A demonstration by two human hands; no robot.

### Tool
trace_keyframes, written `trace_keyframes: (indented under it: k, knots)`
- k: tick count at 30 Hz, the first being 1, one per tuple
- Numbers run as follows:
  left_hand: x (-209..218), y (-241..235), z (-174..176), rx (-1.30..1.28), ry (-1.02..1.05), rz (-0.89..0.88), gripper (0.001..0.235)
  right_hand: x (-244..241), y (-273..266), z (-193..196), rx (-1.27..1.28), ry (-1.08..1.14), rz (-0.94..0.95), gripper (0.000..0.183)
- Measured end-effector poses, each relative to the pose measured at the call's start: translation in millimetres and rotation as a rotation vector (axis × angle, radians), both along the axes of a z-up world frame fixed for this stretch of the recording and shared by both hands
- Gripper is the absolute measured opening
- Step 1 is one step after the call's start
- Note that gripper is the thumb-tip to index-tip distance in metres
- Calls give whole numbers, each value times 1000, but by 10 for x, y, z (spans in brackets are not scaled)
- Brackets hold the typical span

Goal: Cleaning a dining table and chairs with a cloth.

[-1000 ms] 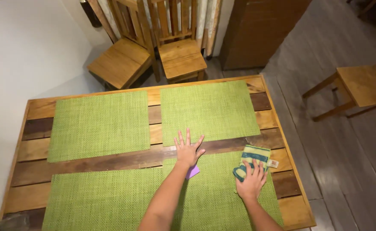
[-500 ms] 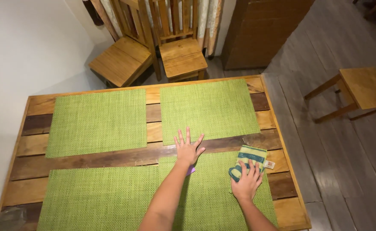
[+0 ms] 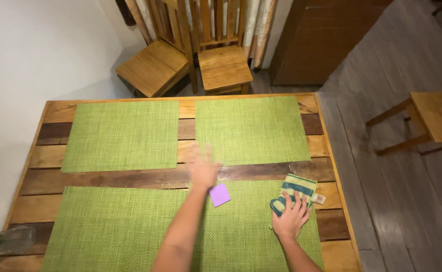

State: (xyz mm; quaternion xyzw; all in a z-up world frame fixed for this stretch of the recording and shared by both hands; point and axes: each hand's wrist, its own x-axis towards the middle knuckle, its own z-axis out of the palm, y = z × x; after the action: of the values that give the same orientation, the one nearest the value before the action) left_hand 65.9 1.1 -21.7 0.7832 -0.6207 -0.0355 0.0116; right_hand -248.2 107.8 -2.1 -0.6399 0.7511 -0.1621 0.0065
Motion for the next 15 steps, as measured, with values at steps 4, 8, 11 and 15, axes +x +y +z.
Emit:
trace_keyframes:
  k: [4,8,11,15]
  knots:
    - [866,127,13,69,21,310,80,-24,-10,-13,5,7,9,73]
    - [1388,286,-163,173,157,367,64,-26,-8,-65,-20,8,12,70]
    - [1492,343,-151,205,158,363,61,-13,16,-60,-32,16,11,69]
    - [1481,326,-74,236,153,366,60,-8,2,-61,-34,13,-2,69]
